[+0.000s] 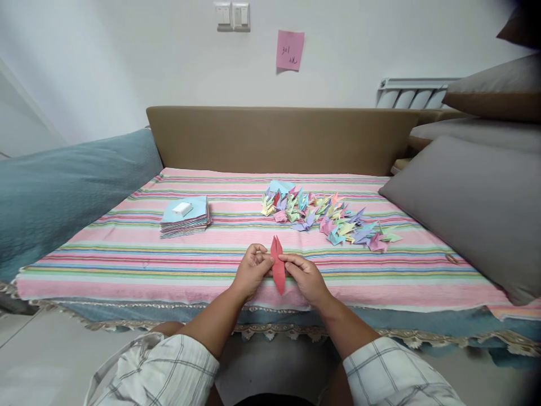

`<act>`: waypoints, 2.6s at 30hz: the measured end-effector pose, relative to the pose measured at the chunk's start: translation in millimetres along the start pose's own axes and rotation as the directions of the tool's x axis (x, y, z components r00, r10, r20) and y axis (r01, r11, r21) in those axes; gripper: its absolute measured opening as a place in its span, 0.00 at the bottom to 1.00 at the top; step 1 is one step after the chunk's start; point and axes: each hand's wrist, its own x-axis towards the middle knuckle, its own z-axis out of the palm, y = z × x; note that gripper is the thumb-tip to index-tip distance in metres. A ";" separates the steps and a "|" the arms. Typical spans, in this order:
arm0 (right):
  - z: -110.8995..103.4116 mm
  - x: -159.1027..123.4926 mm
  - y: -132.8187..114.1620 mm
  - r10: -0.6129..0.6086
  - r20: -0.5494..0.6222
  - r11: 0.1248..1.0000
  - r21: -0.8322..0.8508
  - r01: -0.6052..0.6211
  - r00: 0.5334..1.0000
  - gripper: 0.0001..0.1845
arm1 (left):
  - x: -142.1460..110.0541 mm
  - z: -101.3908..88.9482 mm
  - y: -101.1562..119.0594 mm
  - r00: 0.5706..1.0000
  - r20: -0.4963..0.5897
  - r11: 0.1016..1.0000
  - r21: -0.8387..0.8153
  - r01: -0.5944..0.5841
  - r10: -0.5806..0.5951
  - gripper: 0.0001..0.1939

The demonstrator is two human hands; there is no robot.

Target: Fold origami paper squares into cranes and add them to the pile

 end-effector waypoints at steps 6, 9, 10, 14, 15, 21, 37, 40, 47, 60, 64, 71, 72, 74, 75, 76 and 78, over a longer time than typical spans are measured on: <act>-5.3 0.8 -1.0 -0.115 0.039 0.983 -0.137 0.120 0.993 0.12 | 1.4 -2.6 0.0 0.999 -0.012 0.999 0.032 0.041 -0.041 0.15; -8.8 0.9 -1.7 -0.168 0.065 0.962 -0.208 0.178 0.984 0.10 | 1.3 -3.8 0.6 0.997 -0.011 0.996 0.032 0.080 -0.080 0.15; -10.1 1.0 -1.7 -0.177 0.071 0.955 -0.227 0.189 0.982 0.10 | 1.0 -4.1 1.1 0.996 -0.005 0.995 0.031 0.092 -0.092 0.15; -14.4 2.1 -0.9 -0.169 0.067 0.957 -0.226 0.180 0.983 0.10 | -0.1 -5.7 4.7 0.993 0.050 0.993 0.052 0.105 -0.107 0.17; -14.8 2.4 -0.6 -0.165 0.061 0.960 -0.217 0.174 0.984 0.10 | -0.2 -6.4 5.5 0.992 0.076 0.994 0.064 0.093 -0.098 0.18; -13.6 3.2 -0.6 -0.157 0.050 0.966 -0.202 0.164 0.986 0.09 | 1.5 -10.1 4.2 0.984 0.178 0.988 0.157 -0.008 -0.020 0.20; -4.1 0.6 0.8 -0.074 -0.024 0.994 -0.087 0.071 0.997 0.10 | 1.1 -6.9 -4.2 0.989 0.064 0.947 0.287 -0.144 0.132 0.09; -2.1 0.3 2.5 -0.039 -0.045 0.996 -0.081 0.036 0.998 0.11 | 1.6 -6.5 -7.1 0.991 0.026 0.952 0.278 -0.130 0.128 0.10; 0.2 0.6 1.2 0.032 -0.090 0.999 -0.036 -0.036 0.995 0.11 | 0.6 -2.4 -7.2 0.997 -0.002 0.977 0.199 -0.079 0.081 0.11; 8.3 1.6 10.2 0.204 -0.160 0.953 0.260 -0.158 0.966 0.15 | 0.7 3.2 -13.7 0.995 -0.089 0.998 0.055 -0.031 0.036 0.18; 10.6 1.4 9.4 0.243 -0.120 0.917 0.351 -0.187 0.963 0.19 | 0.3 3.9 -13.8 0.994 -0.095 0.996 0.074 -0.044 0.051 0.20; 9.9 0.8 10.0 0.248 -0.047 0.919 0.327 -0.219 0.968 0.21 | -1.7 4.6 -13.2 0.997 -0.057 0.989 0.138 -0.049 0.058 0.22; 9.5 0.7 10.8 0.242 -0.048 0.924 0.315 -0.215 0.969 0.20 | -2.0 4.7 -13.1 0.997 -0.047 0.989 0.140 -0.048 0.055 0.22; 8.8 0.6 12.3 0.233 -0.058 0.933 0.296 -0.206 0.971 0.18 | -2.8 4.9 -12.8 0.998 -0.033 0.990 0.132 -0.044 0.049 0.24; 8.5 0.6 13.0 0.233 -0.065 0.935 0.290 -0.205 0.970 0.17 | -3.1 5.0 -12.6 0.999 -0.027 0.991 0.128 -0.040 0.043 0.24; 8.3 0.5 13.5 0.236 -0.071 0.936 0.284 -0.208 0.969 0.17 | -3.3 5.2 -12.4 0.999 -0.019 0.992 0.124 -0.032 0.035 0.25; 7.9 0.4 13.8 0.244 -0.075 0.939 0.268 -0.216 0.967 0.16 | -3.6 5.8 -12.2 1.000 -0.002 0.993 0.115 -0.014 0.014 0.24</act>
